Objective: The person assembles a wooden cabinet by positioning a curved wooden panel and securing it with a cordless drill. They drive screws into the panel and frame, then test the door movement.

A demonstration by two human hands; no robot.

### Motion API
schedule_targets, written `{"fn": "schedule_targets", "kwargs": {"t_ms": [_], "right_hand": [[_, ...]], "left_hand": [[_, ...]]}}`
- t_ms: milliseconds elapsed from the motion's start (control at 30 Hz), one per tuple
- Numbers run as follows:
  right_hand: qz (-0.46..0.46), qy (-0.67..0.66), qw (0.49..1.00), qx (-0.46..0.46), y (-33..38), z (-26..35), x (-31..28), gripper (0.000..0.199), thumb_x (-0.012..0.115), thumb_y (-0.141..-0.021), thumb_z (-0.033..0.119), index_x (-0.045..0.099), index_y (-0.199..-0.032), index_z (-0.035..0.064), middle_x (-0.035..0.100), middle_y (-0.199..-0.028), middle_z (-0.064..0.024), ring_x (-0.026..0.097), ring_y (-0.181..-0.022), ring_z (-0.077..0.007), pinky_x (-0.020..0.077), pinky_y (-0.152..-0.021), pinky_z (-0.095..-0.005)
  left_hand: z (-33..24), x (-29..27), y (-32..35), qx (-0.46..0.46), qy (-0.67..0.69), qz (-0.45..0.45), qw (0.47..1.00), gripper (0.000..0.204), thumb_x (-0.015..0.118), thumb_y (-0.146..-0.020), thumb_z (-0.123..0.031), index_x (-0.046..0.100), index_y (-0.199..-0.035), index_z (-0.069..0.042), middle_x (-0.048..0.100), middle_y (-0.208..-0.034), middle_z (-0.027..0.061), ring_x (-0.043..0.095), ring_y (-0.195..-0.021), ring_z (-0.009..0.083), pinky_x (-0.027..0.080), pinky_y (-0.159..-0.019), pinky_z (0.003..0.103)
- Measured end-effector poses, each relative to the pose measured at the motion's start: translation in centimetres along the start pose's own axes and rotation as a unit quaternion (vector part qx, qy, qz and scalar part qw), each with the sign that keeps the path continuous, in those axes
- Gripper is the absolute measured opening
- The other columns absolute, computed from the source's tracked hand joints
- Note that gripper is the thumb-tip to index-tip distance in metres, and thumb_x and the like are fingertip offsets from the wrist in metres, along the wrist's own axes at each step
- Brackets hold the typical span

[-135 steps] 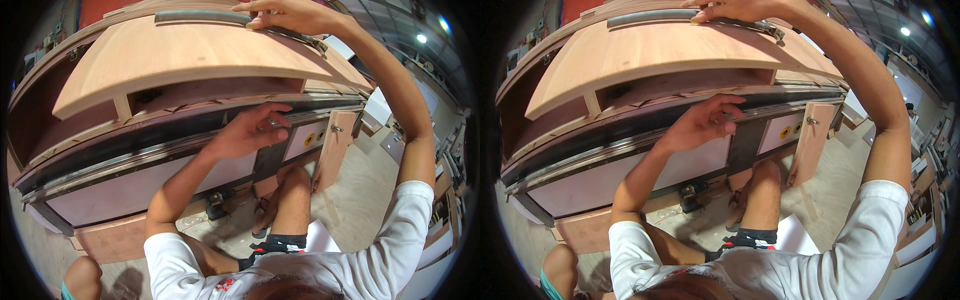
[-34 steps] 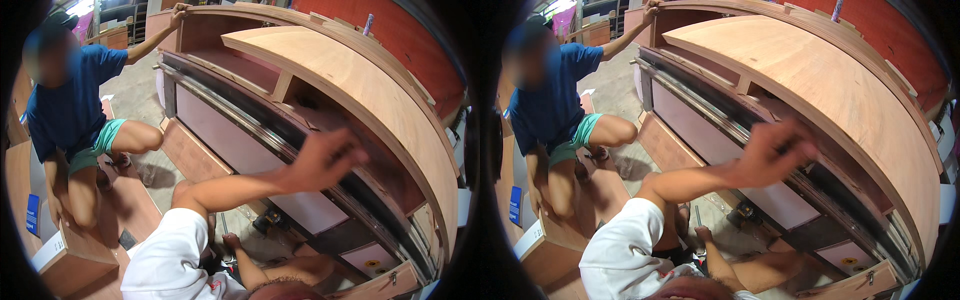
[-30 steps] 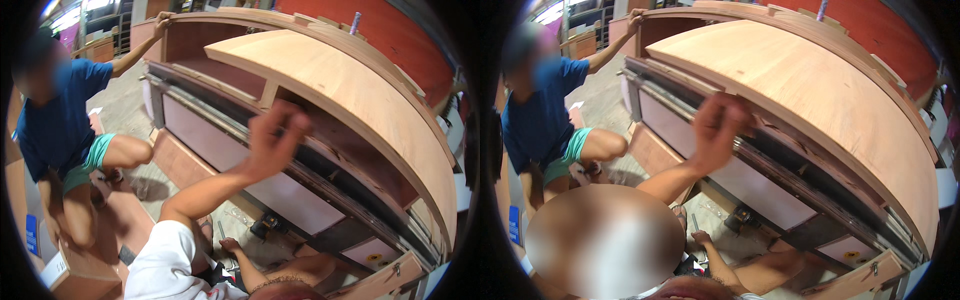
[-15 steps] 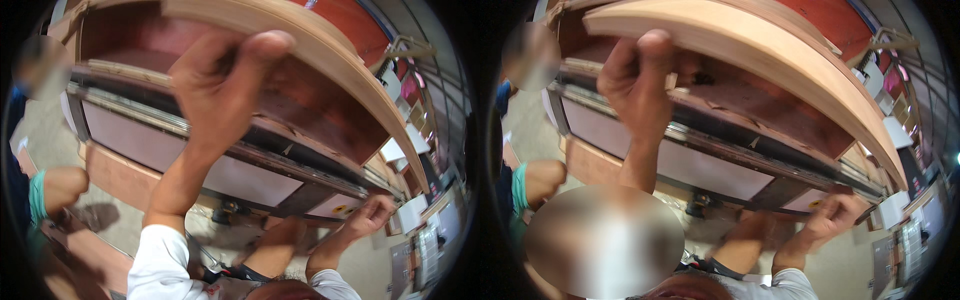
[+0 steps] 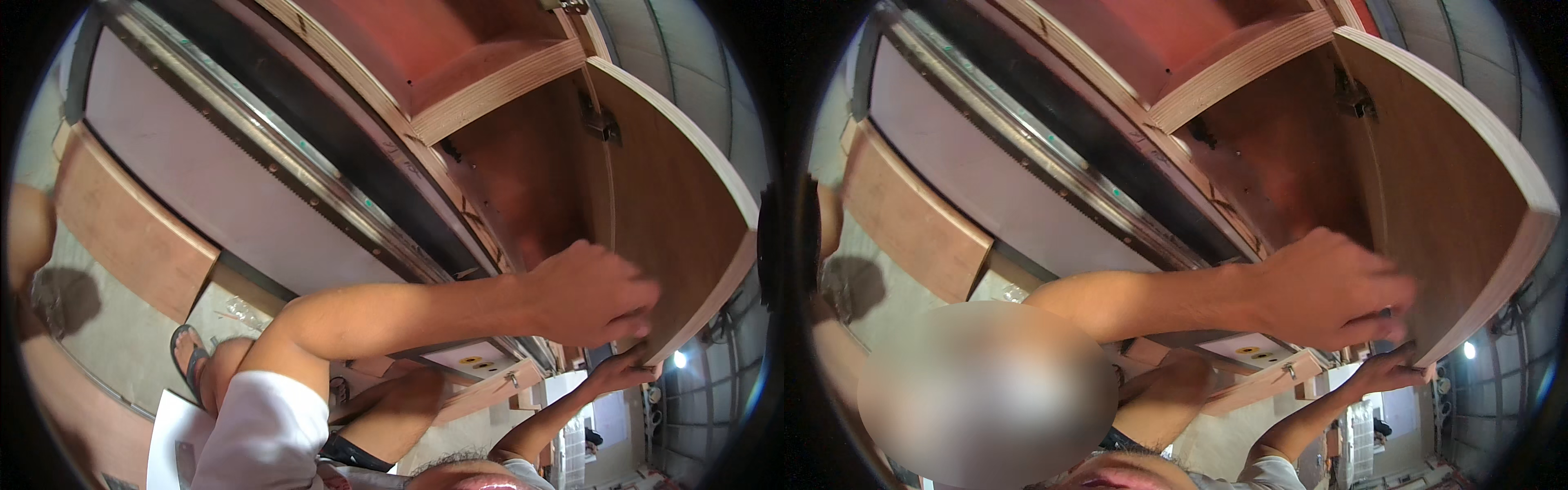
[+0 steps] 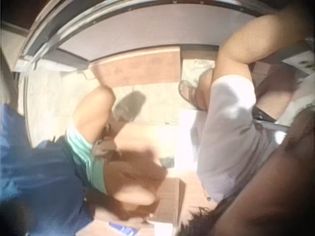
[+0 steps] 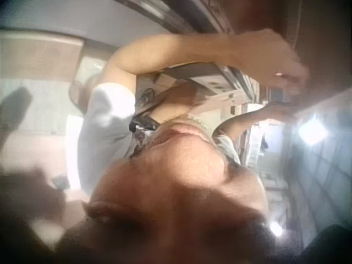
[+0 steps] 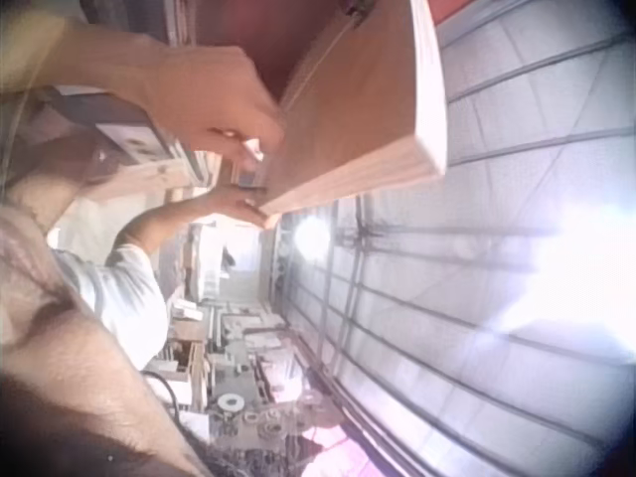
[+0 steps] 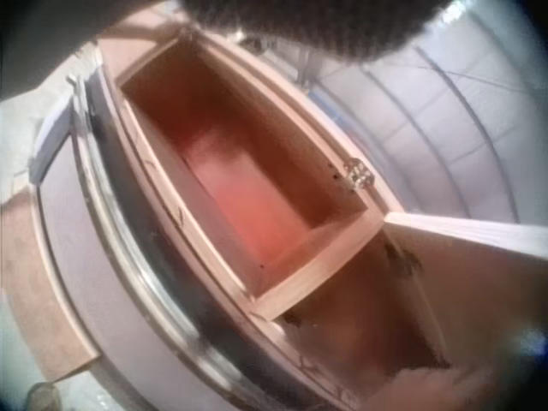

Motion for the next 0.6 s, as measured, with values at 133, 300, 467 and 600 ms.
{"fn": "schedule_targets", "kwargs": {"t_ms": [133, 300, 467, 600], "right_hand": [[-0.002, 0.022, 0.999, -0.024, 0.1, -0.7, 0.1, 0.038, 0.057, -0.102, 0.029, 0.042, -0.116, -0.0029, 0.045, -0.110, -0.0171, 0.050, -0.102, -0.0263, 0.0451, -0.090, -0.0400], [-0.011, 0.008, 0.999, -0.035, -0.1, 0.1, 0.3, 0.040, 0.056, -0.104, 0.032, 0.041, -0.117, -0.0030, 0.043, -0.111, -0.0162, 0.049, -0.103, -0.0250, 0.0452, -0.090, -0.0376], [0.004, 0.052, 0.998, -0.033, 0.0, 0.4, 0.1, 0.034, 0.052, -0.105, 0.028, 0.037, -0.117, -0.0009, 0.045, -0.113, -0.0167, 0.050, -0.105, -0.0229, 0.0457, -0.094, -0.0384], [0.013, 0.083, 0.994, -0.064, -0.1, 0.1, 0.0, 0.033, 0.050, -0.106, 0.025, 0.033, -0.118, -0.0005, 0.045, -0.117, -0.0183, 0.049, -0.107, -0.0229, 0.0448, -0.095, -0.0370]], "left_hand": [[4.4, 0.6, 2.3, -0.076, 0.028, 0.035, 0.996, 0.022, 0.068, -0.087, -0.026, 0.064, -0.087, -0.004, 0.065, -0.078, 0.0146, 0.066, -0.072, 0.0373, 0.051, -0.062, 0.049], [8.9, 1.1, 3.2, -0.153, 0.095, -0.015, 0.984, 0.020, 0.067, -0.087, -0.022, 0.065, -0.083, -0.002, 0.067, -0.075, 0.0165, 0.067, -0.072, 0.0384, 0.052, -0.064, 0.047], [10.2, 0.6, 3.2, -0.168, 0.123, -0.031, 0.978, 0.019, 0.067, -0.087, -0.021, 0.067, -0.083, -0.002, 0.068, -0.075, 0.0170, 0.067, -0.070, 0.0391, 0.053, -0.065, 0.047], [10.0, 1.0, 3.2, -0.165, 0.138, -0.016, 0.976, 0.021, 0.066, -0.087, -0.024, 0.068, -0.084, -0.003, 0.068, -0.073, 0.0173, 0.068, -0.070, 0.0391, 0.054, -0.065, 0.048]]}}
Point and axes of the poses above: each hand's wrist, its own y-axis away from the middle knuckle, its own x-axis out of the palm, z = x × y, the point moved 4 cm from there along -y, towards the middle knuckle
